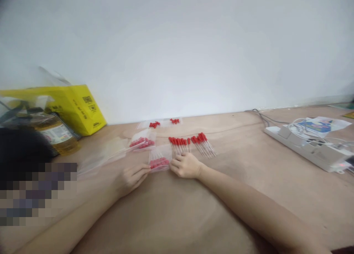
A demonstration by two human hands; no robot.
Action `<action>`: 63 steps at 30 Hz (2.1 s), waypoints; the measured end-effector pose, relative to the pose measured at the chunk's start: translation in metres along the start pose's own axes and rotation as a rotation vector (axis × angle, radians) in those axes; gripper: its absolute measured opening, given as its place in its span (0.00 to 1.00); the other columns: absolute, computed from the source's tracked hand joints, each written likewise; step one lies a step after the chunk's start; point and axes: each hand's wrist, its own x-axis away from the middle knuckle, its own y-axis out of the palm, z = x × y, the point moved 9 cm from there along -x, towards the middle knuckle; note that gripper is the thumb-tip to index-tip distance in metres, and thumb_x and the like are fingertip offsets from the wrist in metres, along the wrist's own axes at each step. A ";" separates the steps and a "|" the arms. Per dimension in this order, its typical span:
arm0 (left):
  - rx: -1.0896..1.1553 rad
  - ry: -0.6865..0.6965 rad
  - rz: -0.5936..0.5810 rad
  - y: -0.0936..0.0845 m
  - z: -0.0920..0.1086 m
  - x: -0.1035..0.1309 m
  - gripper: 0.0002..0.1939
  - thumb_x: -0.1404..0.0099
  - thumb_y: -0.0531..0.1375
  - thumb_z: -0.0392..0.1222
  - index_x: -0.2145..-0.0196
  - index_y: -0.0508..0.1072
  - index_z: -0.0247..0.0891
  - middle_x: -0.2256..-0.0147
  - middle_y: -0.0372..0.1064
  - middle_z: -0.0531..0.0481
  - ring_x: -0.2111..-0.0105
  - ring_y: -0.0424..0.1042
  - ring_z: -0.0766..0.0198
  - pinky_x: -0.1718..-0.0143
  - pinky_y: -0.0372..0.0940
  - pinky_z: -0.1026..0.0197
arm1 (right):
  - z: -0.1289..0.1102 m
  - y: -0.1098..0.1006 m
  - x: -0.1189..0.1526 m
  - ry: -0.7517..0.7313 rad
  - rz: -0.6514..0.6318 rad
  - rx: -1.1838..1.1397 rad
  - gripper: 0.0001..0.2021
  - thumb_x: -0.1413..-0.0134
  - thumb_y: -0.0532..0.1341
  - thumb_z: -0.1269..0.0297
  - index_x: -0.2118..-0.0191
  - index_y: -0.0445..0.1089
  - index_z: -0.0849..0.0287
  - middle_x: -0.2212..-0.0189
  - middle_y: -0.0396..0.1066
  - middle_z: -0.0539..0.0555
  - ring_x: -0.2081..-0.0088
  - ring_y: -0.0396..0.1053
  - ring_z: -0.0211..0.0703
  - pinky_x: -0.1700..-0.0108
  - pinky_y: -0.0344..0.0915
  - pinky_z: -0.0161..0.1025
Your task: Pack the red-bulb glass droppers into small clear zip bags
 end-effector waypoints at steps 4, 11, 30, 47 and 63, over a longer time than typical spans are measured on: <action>0.006 -0.014 0.012 0.000 0.000 0.000 0.12 0.36 0.49 0.32 0.73 0.68 0.35 0.75 0.70 0.50 0.76 0.71 0.68 0.74 0.67 0.68 | -0.004 0.004 -0.004 -0.020 -0.022 -0.031 0.11 0.44 0.50 0.72 0.73 0.66 0.62 0.77 0.66 0.51 0.75 0.58 0.35 0.75 0.46 0.36; 0.056 0.011 0.047 0.006 0.003 -0.004 0.07 0.37 0.51 0.31 0.67 0.69 0.34 0.72 0.71 0.48 0.70 0.71 0.64 0.68 0.68 0.62 | -0.010 0.002 -0.013 0.009 0.027 -0.043 0.10 0.44 0.51 0.70 0.74 0.65 0.61 0.78 0.66 0.49 0.77 0.57 0.34 0.75 0.46 0.36; -0.008 0.108 0.067 0.009 0.017 -0.009 0.08 0.38 0.50 0.28 0.71 0.68 0.34 0.73 0.71 0.49 0.71 0.70 0.64 0.65 0.67 0.59 | -0.018 0.002 -0.026 0.098 0.047 -0.080 0.12 0.43 0.49 0.71 0.75 0.65 0.61 0.80 0.64 0.49 0.78 0.56 0.32 0.75 0.43 0.37; -0.119 -0.136 0.020 -0.017 -0.044 0.018 0.11 0.36 0.48 0.33 0.70 0.69 0.36 0.71 0.70 0.46 0.68 0.70 0.62 0.64 0.67 0.58 | 0.016 -0.011 0.004 0.262 0.085 -0.099 0.10 0.45 0.49 0.72 0.73 0.65 0.61 0.82 0.64 0.48 0.78 0.58 0.31 0.75 0.45 0.34; 1.150 -1.174 -0.140 0.062 -0.038 0.045 0.14 0.43 0.59 0.39 0.59 0.67 0.34 0.61 0.71 0.45 0.60 0.71 0.58 0.60 0.68 0.55 | -0.005 -0.002 -0.007 0.239 -0.081 -0.396 0.10 0.45 0.48 0.70 0.66 0.67 0.61 0.78 0.68 0.50 0.76 0.64 0.33 0.74 0.55 0.31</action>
